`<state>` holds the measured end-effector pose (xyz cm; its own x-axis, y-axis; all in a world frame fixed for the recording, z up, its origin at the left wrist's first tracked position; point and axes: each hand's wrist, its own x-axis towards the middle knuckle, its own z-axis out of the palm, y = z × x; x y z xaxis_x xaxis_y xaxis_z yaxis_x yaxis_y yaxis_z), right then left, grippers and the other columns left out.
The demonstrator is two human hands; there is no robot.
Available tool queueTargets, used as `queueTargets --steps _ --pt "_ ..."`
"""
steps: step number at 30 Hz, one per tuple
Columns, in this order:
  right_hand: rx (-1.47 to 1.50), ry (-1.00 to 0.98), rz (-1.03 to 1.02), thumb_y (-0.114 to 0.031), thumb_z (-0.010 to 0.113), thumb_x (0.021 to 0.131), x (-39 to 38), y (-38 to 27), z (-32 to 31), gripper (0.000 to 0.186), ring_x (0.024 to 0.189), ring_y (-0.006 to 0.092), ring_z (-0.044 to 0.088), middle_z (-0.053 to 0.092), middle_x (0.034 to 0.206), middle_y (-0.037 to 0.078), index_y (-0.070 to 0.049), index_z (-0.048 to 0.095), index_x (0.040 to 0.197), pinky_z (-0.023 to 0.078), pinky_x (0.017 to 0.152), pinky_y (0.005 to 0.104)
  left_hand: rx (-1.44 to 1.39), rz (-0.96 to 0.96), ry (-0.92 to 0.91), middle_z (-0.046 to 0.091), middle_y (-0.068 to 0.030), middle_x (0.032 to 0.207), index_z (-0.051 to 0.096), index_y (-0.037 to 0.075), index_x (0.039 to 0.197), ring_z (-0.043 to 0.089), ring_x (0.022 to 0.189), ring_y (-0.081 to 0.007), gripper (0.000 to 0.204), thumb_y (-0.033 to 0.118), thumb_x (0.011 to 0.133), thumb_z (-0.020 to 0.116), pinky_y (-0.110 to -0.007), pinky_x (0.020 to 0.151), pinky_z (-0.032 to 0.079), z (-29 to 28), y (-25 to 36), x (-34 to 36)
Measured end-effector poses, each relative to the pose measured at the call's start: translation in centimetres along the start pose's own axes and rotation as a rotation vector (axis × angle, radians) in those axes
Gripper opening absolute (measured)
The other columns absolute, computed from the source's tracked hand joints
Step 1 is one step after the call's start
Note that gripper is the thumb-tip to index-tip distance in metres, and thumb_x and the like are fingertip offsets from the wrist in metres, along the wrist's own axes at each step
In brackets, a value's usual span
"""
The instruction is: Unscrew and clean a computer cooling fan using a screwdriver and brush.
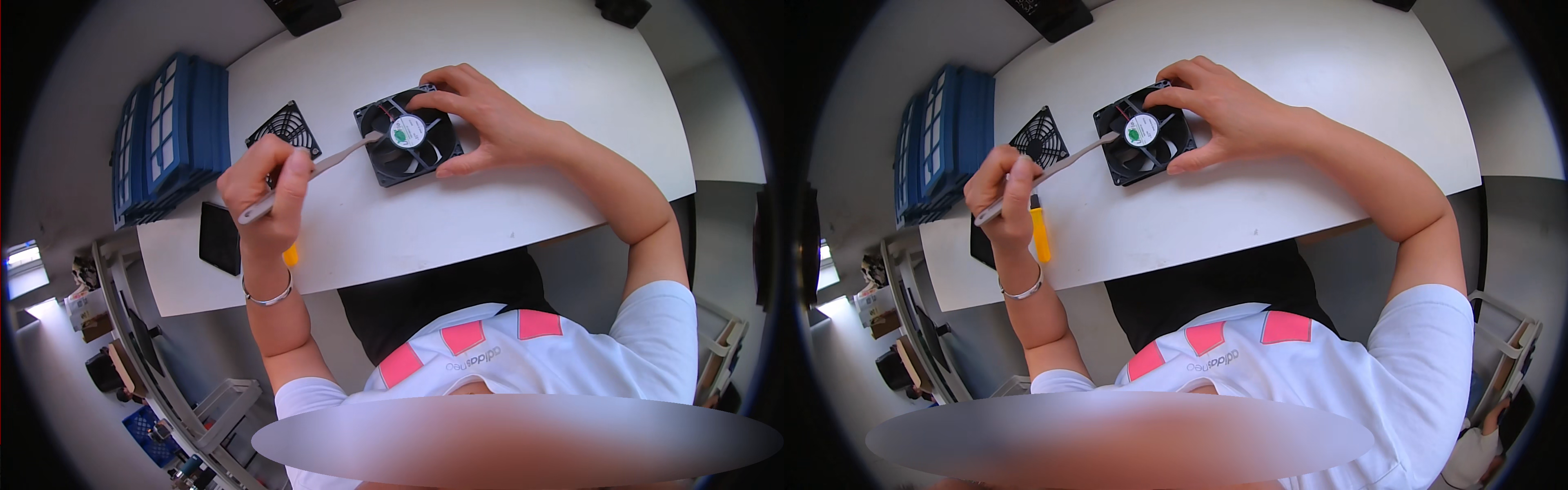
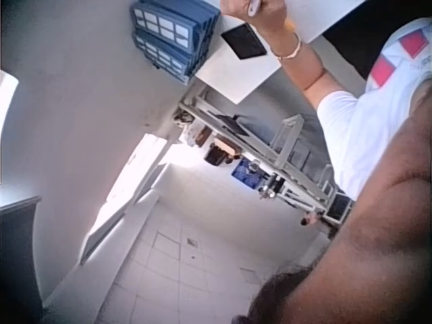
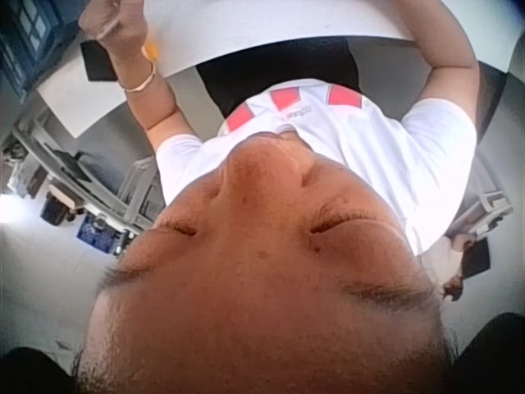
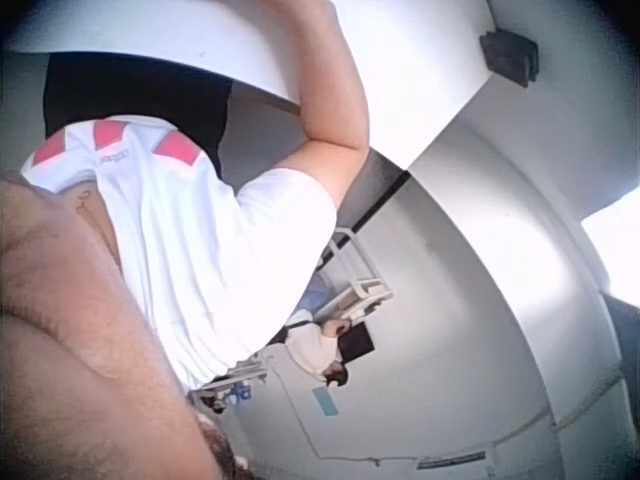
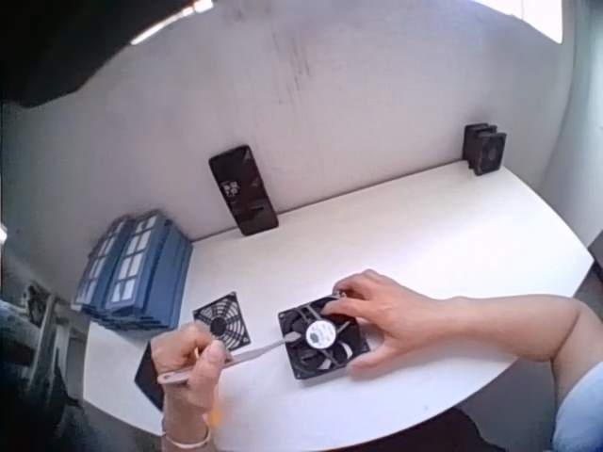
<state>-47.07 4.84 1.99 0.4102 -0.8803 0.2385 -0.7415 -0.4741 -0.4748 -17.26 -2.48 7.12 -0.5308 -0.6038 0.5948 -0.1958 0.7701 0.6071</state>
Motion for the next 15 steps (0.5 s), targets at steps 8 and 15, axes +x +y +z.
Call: queueTargets --steps 8,15 --pt "-0.016 -0.003 0.007 -0.043 0.083 0.07 0.0 -0.1 0.0 0.077 0.131 0.037 0.04 0.043 0.139 0.018 -0.013 0.054 0.134 0.039 0.11 0.0458 0.009 0.0 0.16 0.053 -0.0018 0.058 0.058 0.004 0.067 0.044 0.049 -0.0072 0.025 0.015 0.09 0.062 -0.023 0.047 0.031 0.2 -0.1 -0.4" --pt "-0.023 0.0 -0.005 -0.042 0.083 0.07 0.1 0.1 0.0 0.077 0.131 0.037 0.04 0.043 0.139 0.018 -0.013 0.054 0.134 0.04 0.11 0.0465 0.028 -0.026 0.133 0.052 -0.0037 0.059 0.058 0.003 0.07 0.046 0.049 -0.0093 0.023 0.01 0.091 0.061 -0.025 0.046 0.033 0.6 0.3 -0.1"
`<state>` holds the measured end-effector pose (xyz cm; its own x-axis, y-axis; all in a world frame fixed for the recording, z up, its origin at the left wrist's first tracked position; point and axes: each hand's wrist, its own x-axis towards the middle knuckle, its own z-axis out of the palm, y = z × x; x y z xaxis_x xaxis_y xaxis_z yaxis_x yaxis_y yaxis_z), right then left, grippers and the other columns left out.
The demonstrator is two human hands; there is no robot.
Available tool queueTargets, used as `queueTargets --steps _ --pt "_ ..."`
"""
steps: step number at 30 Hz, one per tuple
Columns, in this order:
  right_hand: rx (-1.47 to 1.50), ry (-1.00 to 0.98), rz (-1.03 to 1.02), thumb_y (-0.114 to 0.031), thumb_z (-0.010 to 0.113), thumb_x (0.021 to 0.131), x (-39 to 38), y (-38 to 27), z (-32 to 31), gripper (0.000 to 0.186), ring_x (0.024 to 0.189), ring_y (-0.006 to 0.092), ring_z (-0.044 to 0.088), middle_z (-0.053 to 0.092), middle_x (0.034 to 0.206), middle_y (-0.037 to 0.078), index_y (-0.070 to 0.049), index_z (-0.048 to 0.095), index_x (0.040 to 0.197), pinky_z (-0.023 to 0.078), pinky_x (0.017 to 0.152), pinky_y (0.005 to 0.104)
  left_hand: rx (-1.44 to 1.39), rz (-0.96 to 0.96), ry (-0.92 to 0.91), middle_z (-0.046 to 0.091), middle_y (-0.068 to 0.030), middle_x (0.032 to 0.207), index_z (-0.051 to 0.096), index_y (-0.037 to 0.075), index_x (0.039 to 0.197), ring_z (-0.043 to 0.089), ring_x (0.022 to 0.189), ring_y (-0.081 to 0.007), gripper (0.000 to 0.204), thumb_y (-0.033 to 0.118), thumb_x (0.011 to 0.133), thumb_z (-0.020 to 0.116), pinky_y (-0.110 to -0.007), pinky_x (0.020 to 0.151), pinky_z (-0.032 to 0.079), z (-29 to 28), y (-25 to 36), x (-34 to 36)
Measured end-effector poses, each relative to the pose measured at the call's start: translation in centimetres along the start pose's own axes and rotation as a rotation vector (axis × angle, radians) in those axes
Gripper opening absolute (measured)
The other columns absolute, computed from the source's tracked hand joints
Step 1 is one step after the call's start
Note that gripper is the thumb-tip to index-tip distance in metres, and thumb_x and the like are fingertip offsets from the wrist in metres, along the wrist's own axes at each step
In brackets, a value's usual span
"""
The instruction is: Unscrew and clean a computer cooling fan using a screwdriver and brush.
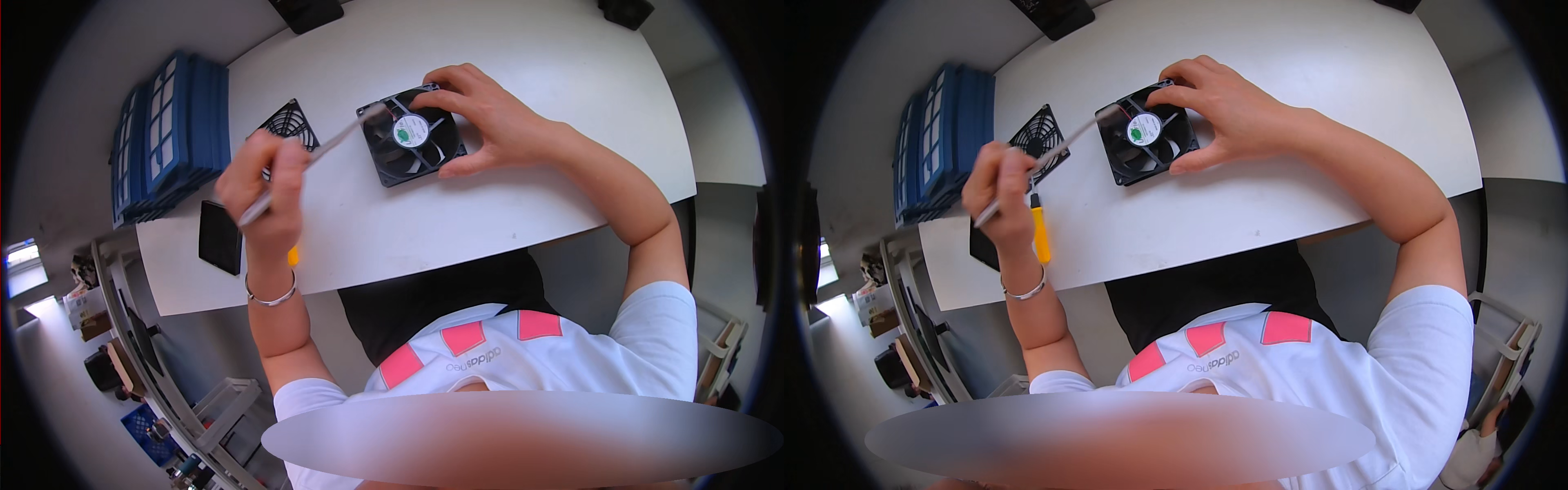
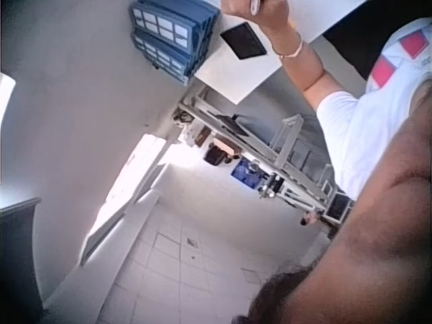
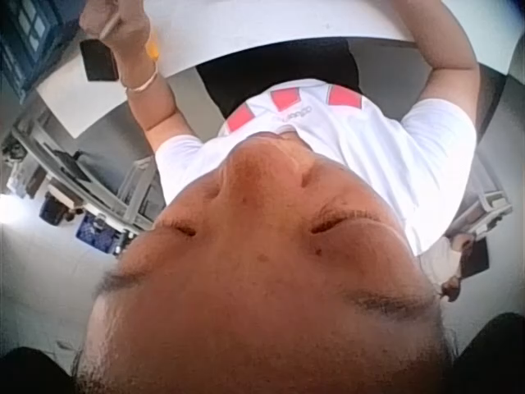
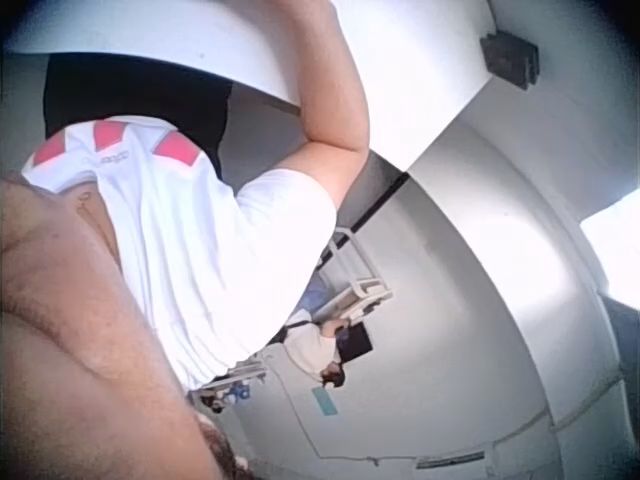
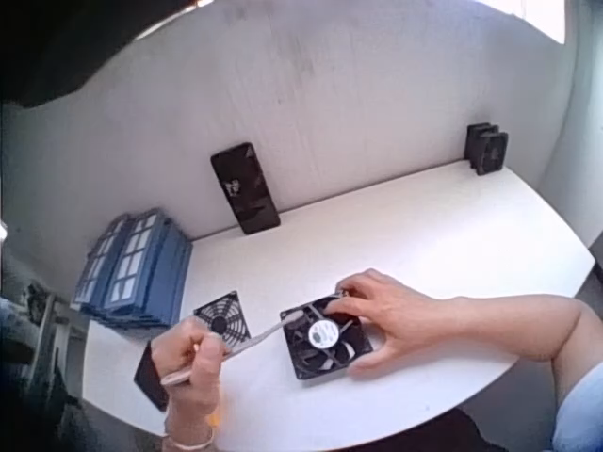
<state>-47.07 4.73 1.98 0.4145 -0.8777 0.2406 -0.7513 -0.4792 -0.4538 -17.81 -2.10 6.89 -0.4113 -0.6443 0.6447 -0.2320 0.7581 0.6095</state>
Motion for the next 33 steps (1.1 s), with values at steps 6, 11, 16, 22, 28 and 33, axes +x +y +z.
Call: queueTargets --steps 6,11,16,22,28,33 --pt "-0.004 0.053 -0.025 -0.049 0.081 0.072 0.1 0.0 0.3 0.075 0.126 0.0363 0.045 0.049 0.134 0.019 -0.009 0.057 0.131 0.041 0.106 0.0452 0.009 0.106 -0.118 0.05 -0.0044 0.057 0.055 0.005 0.069 0.046 0.045 -0.0123 0.025 0.013 0.091 0.065 -0.025 0.044 0.032 0.1 -0.3 0.1" --pt "-0.014 0.044 -0.024 -0.05 0.08 0.072 0.0 0.1 0.1 0.076 0.126 0.0366 0.045 0.048 0.135 0.019 -0.01 0.057 0.132 0.041 0.106 0.0454 0.013 0.127 -0.15 0.051 -0.0041 0.056 0.055 0.005 0.07 0.046 0.044 -0.0122 0.025 0.013 0.091 0.064 -0.025 0.043 0.032 0.0 -0.3 0.2" --pt "-0.005 0.037 -0.023 -0.051 0.081 0.072 0.0 0.0 0.1 0.076 0.126 0.0371 0.044 0.048 0.136 0.019 -0.01 0.056 0.132 0.041 0.107 0.0456 0.039 0.039 -0.089 0.052 -0.0039 0.056 0.054 0.004 0.07 0.046 0.045 -0.0123 0.024 0.011 0.092 0.062 -0.025 0.044 0.033 0.4 0.0 0.0" --pt "-0.017 0.046 0.0 -0.049 0.081 0.072 -0.1 0.0 0.2 0.077 0.129 0.0369 0.043 0.047 0.137 0.02 -0.011 0.056 0.134 0.04 0.107 0.0452 0.008 0.044 -0.114 0.051 -0.0049 0.057 0.053 0.004 0.07 0.045 0.046 -0.0121 0.023 0.007 0.091 0.063 -0.027 0.044 0.033 -0.1 -0.1 0.1" --pt "-0.016 0.054 -0.001 -0.048 0.082 0.072 0.0 -0.3 0.2 0.078 0.129 0.0367 0.043 0.047 0.137 0.019 -0.011 0.056 0.135 0.041 0.108 0.0454 0.033 0.12 -0.213 0.047 -0.0075 0.058 0.053 0.001 0.07 0.046 0.046 -0.0174 0.021 0.003 0.087 0.065 -0.031 0.044 0.034 1.6 0.4 0.4" --pt "-0.015 0.051 -0.002 -0.047 0.081 0.072 -0.1 -0.2 0.1 0.076 0.129 0.0364 0.043 0.047 0.137 0.019 -0.011 0.056 0.134 0.041 0.107 0.0451 0.043 0.152 -0.239 0.048 -0.0079 0.06 0.055 0.001 0.07 0.047 0.048 -0.0183 0.019 0.001 0.085 0.065 -0.031 0.046 0.035 0.5 0.1 0.2"
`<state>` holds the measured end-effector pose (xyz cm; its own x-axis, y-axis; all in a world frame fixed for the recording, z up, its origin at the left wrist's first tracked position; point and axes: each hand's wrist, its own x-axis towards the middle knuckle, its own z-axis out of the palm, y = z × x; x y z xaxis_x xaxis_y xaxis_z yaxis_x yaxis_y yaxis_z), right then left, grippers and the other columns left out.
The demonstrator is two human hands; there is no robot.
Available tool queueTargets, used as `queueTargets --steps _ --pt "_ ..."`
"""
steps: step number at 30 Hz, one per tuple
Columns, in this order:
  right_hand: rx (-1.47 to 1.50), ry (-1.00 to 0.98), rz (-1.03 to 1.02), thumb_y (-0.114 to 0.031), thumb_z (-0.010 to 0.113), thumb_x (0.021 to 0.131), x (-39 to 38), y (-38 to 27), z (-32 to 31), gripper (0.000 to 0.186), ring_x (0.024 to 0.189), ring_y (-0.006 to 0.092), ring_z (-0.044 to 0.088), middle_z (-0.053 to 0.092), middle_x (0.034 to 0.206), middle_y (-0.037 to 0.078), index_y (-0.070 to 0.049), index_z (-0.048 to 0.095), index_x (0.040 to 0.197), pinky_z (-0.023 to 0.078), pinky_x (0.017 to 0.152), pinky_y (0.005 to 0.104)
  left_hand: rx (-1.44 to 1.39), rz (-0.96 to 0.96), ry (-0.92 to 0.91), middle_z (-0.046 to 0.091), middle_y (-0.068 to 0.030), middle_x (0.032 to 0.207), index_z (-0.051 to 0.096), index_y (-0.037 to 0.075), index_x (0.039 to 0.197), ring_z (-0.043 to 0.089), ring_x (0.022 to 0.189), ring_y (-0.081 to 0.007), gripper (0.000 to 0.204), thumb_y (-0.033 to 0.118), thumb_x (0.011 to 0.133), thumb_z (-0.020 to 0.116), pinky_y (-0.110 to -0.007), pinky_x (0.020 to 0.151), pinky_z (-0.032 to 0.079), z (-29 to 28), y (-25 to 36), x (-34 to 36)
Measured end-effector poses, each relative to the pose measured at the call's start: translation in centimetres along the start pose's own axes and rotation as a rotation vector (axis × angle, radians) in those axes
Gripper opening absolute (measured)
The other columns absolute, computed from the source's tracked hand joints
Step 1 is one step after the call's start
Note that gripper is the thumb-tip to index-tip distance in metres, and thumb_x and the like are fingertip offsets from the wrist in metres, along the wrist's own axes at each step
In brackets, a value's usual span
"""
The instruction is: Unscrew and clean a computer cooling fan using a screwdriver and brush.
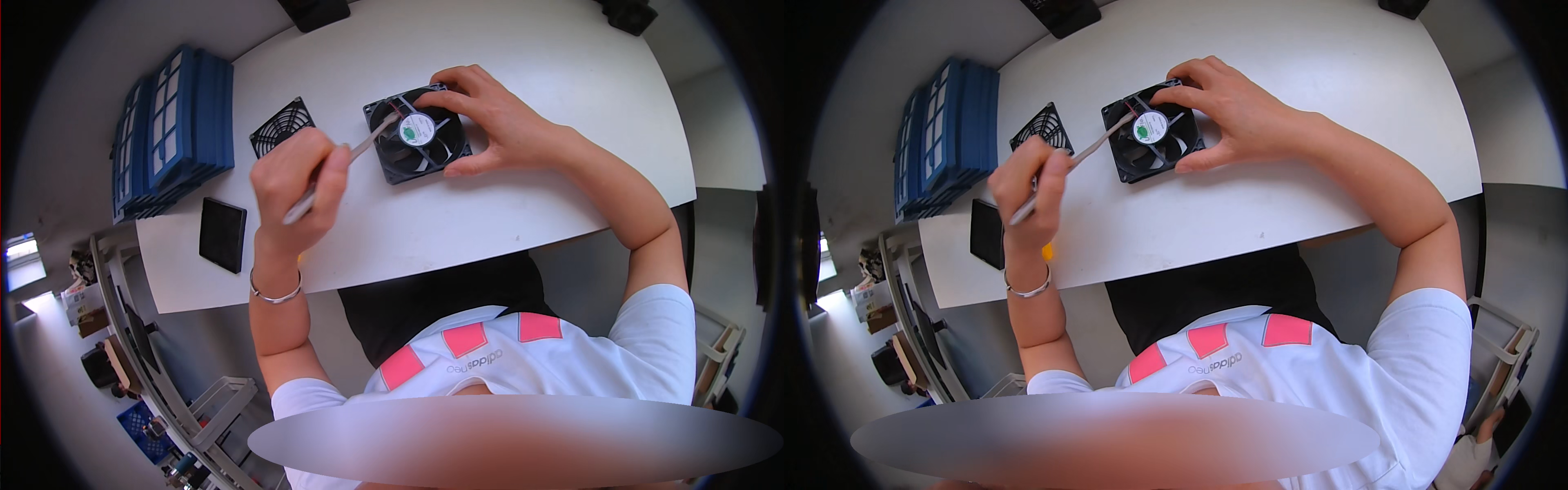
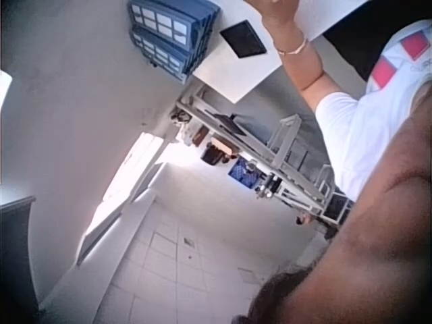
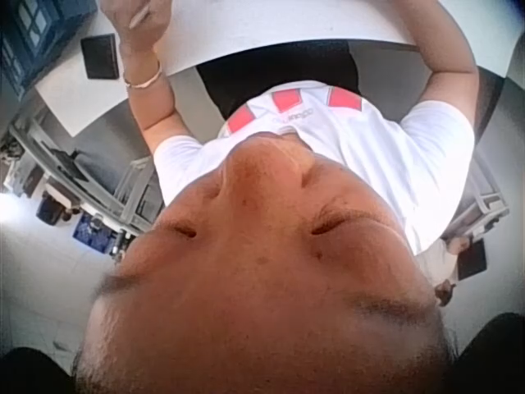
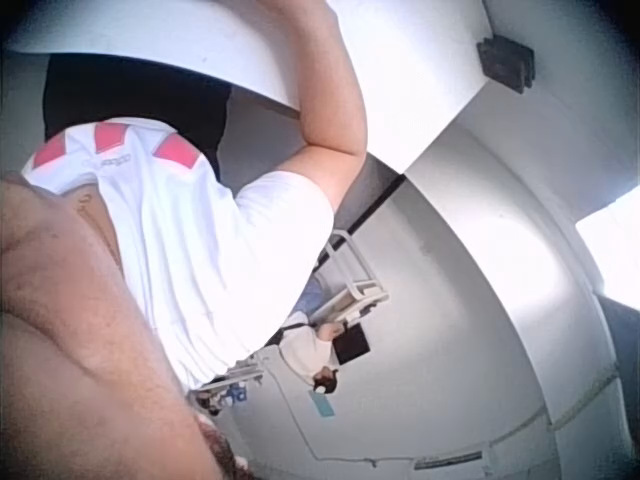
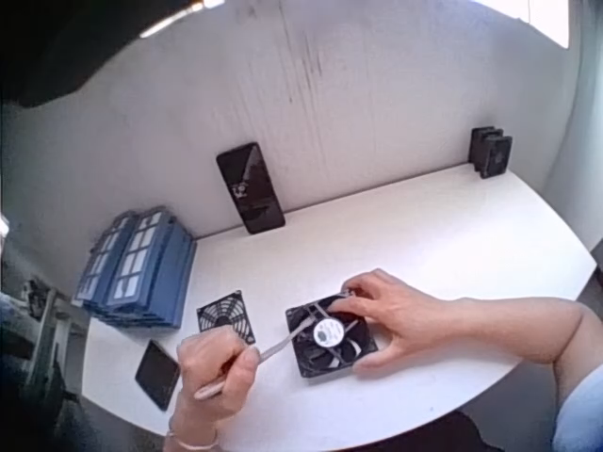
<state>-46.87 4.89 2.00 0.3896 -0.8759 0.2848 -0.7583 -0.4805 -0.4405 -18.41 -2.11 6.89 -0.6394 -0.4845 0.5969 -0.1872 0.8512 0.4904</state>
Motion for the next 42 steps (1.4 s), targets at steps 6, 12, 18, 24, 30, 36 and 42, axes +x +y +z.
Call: queueTargets --steps 6,12,18,24,30,36,42 --pt "-0.008 -0.005 -0.009 -0.047 0.082 0.072 0.1 0.0 -0.1 0.076 0.127 0.0364 0.045 0.048 0.136 0.019 -0.011 0.056 0.134 0.041 0.106 0.0448 -0.02 -0.082 0.007 0.049 -0.0076 0.061 0.056 0.001 0.071 0.047 0.049 -0.0166 0.017 0.001 0.086 0.064 -0.029 0.047 0.036 0.6 0.5 0.3" --pt "0.009 0.003 -0.012 -0.047 0.082 0.072 -0.1 0.2 0.1 0.076 0.126 0.0368 0.045 0.048 0.136 0.019 -0.01 0.056 0.133 0.041 0.106 0.045 -0.11 -0.178 0.03 0.053 -0.0075 0.063 0.057 0.0 0.072 0.048 0.051 -0.0154 0.018 0.004 0.089 0.062 -0.029 0.048 0.037 -0.4 0.2 0.1" --pt "0.003 0.005 -0.018 -0.048 0.082 0.072 0.1 0.0 -0.1 0.076 0.126 0.037 0.045 0.048 0.135 0.02 -0.01 0.056 0.133 0.041 0.106 0.0452 -0.059 -0.13 -0.038 0.053 -0.0074 0.063 0.058 0.001 0.072 0.049 0.051 -0.0156 0.017 0.004 0.088 0.064 -0.029 0.049 0.037 0.3 0.4 0.3" --pt "0.02 -0.002 -0.003 -0.049 0.082 0.071 -0.1 0.0 -0.1 0.077 0.126 0.0368 0.045 0.048 0.135 0.019 -0.01 0.057 0.133 0.041 0.106 0.0454 0.025 -0.074 -0.063 0.053 -0.0076 0.064 0.058 0.002 0.075 0.051 0.053 -0.017 0.013 0.001 0.085 0.066 -0.029 0.05 0.039 -0.2 0.2 0.3" --pt "-0.002 0.015 -0.024 -0.049 0.08 0.072 0.1 0.1 -0.1 0.076 0.126 0.0364 0.045 0.048 0.136 0.019 -0.009 0.057 0.133 0.041 0.106 0.0455 0.037 0.015 -0.096 0.053 -0.0084 0.063 0.059 0.002 0.072 0.052 0.051 -0.0204 0.013 0.0 0.081 0.068 -0.03 0.048 0.039 0.7 0.5 0.4" --pt "0.007 0.003 -0.003 -0.048 0.081 0.072 -0.1 0.2 0.1 0.076 0.127 0.0363 0.044 0.048 0.136 0.019 -0.009 0.057 0.133 0.041 0.107 0.0454 0.067 -0.001 -0.084 0.055 -0.0085 0.065 0.059 0.002 0.074 0.053 0.053 -0.0206 0.011 -0.001 0.079 0.068 -0.03 0.05 0.039 -0.5 0.3 0.3" --pt "-0.002 0.002 -0.005 -0.048 0.081 0.072 0.1 -0.1 -0.1 0.076 0.128 0.0362 0.044 0.047 0.136 0.019 -0.01 0.057 0.134 0.041 0.107 0.0445 -0.005 -0.016 -0.08 0.053 -0.0083 0.062 0.06 0.001 0.072 0.05 0.05 -0.0184 0.01 -0.001 0.08 0.066 -0.029 0.048 0.038 0.5 0.7 0.5"
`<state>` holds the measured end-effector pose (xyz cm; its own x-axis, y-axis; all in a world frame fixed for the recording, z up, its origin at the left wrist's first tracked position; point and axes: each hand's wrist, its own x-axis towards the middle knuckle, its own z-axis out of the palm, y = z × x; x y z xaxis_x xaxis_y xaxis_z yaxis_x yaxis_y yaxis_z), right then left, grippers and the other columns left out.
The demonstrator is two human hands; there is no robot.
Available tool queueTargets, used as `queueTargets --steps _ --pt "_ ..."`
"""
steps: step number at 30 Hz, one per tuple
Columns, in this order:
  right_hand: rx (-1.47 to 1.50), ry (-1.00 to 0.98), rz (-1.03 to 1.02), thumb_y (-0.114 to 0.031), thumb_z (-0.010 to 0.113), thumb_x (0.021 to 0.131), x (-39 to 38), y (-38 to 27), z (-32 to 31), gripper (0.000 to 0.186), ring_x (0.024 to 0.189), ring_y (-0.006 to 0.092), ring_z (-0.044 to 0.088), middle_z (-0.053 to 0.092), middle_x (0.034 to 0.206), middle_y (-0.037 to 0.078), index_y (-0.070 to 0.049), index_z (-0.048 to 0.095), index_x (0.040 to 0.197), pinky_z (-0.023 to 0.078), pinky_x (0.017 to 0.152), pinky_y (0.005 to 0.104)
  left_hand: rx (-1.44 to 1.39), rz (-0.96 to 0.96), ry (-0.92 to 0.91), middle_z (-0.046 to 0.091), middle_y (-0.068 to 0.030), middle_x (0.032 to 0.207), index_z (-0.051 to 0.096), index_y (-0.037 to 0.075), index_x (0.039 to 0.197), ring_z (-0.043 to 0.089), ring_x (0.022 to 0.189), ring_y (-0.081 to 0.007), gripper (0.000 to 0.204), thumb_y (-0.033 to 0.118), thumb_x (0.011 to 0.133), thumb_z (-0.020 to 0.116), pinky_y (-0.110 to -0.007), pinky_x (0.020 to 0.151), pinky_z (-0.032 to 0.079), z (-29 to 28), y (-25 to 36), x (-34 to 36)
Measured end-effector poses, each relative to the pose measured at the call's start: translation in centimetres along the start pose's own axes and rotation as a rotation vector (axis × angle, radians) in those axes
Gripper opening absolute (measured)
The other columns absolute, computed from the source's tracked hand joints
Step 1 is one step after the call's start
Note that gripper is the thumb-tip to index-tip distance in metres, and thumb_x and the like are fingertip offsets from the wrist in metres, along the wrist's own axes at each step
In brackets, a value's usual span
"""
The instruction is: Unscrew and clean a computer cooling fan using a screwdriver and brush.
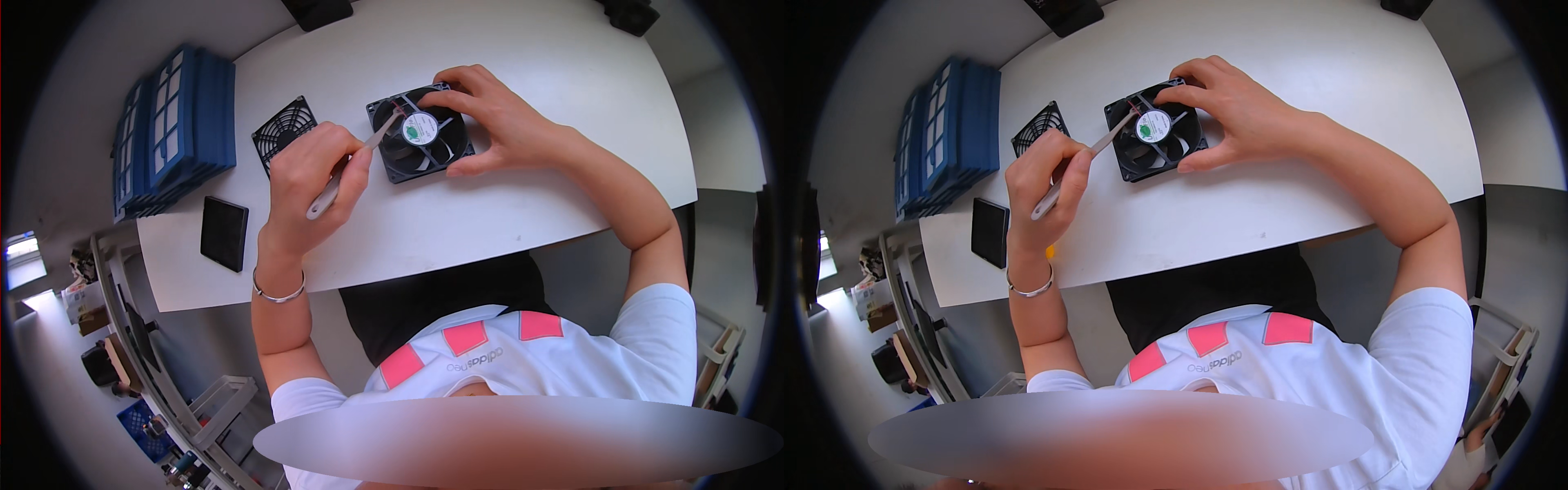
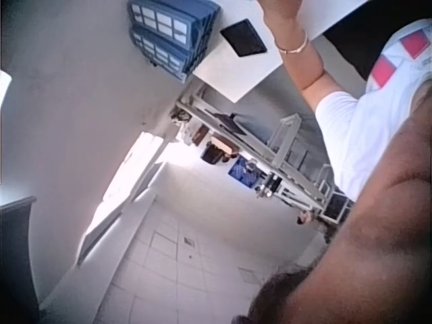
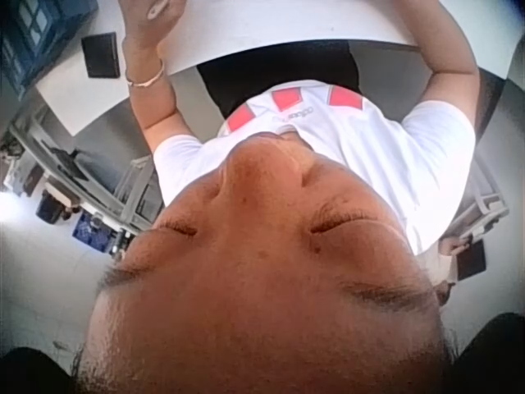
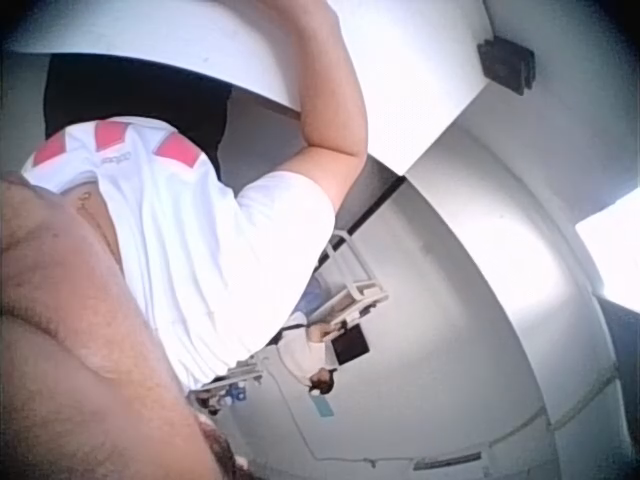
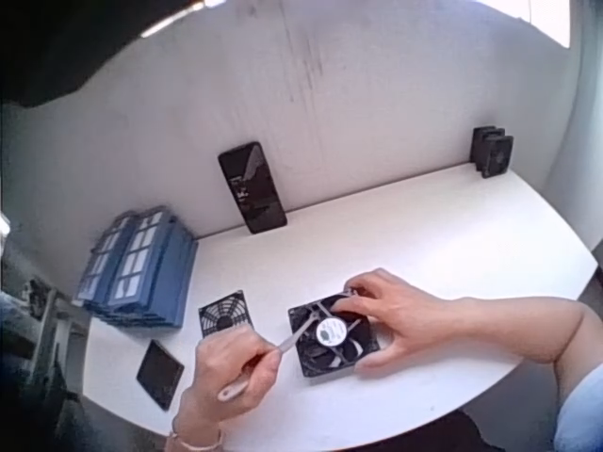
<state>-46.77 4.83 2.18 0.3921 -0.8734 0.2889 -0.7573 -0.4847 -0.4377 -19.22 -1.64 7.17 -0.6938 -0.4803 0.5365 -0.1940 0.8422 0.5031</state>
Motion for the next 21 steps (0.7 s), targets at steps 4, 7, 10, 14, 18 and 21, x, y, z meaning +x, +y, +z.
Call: queueTargets --steps 4,7,10,14,18,21 --pt "0.016 0.0 0.007 -0.047 0.082 0.072 -0.2 0.2 0.1 0.076 0.128 0.036 0.044 0.047 0.136 0.019 -0.01 0.057 0.134 0.041 0.107 0.0443 -0.038 -0.093 0.015 0.053 -0.0079 0.063 0.06 0.0 0.073 0.05 0.051 -0.0176 0.011 0.001 0.083 0.064 -0.028 0.048 0.037 -1.9 -0.2 -0.5" --pt "0.008 -0.005 0.014 -0.047 0.082 0.072 -0.2 0.1 0.1 0.077 0.128 0.036 0.044 0.047 0.136 0.019 -0.01 0.057 0.134 0.041 0.107 0.0446 -0.076 -0.116 0.03 0.054 -0.0073 0.065 0.06 0.0 0.074 0.05 0.051 -0.0171 0.011 0.002 0.084 0.063 -0.028 0.049 0.037 -1.6 -0.5 -0.5" --pt "0.0 -0.004 -0.006 -0.047 0.081 0.072 -0.1 0.1 0.1 0.077 0.128 0.0361 0.044 0.048 0.136 0.019 -0.01 0.056 0.135 0.041 0.107 0.0448 -0.025 -0.085 0.016 0.054 -0.0068 0.064 0.06 0.0 0.074 0.049 0.051 -0.0168 0.012 0.002 0.085 0.063 -0.028 0.049 0.037 -0.4 -0.3 -0.1" --pt "0.009 -0.003 0.013 -0.048 0.08 0.072 0.0 0.0 0.1 0.079 0.128 0.0362 0.044 0.048 0.136 0.019 -0.011 0.055 0.137 0.04 0.107 0.045 0.005 -0.053 -0.009 0.052 -0.0071 0.063 0.057 0.002 0.072 0.049 0.051 -0.0177 0.015 0.002 0.084 0.065 -0.029 0.049 0.037 -0.3 -0.3 -0.1" --pt "-0.004 -0.007 -0.012 -0.047 0.08 0.071 -0.1 0.3 0.1 0.081 0.126 0.0367 0.045 0.049 0.135 0.02 -0.011 0.054 0.139 0.04 0.107 0.0455 0.013 -0.041 -0.019 0.051 -0.0071 0.061 0.058 0.002 0.072 0.049 0.05 -0.0176 0.014 0.001 0.084 0.065 -0.029 0.049 0.037 -0.8 -0.1 0.0" --pt "-0.002 -0.079 0.005 -0.045 0.083 0.068 -0.1 0.5 0.1 0.088 0.13 0.0373 0.041 0.044 0.139 0.019 -0.018 0.049 0.144 0.04 0.109 0.0465 -0.003 -0.044 -0.022 0.051 -0.0071 0.061 0.058 0.002 0.073 0.049 0.05 -0.0178 0.013 0.001 0.084 0.065 -0.029 0.049 0.037 -0.8 -0.2 0.0"
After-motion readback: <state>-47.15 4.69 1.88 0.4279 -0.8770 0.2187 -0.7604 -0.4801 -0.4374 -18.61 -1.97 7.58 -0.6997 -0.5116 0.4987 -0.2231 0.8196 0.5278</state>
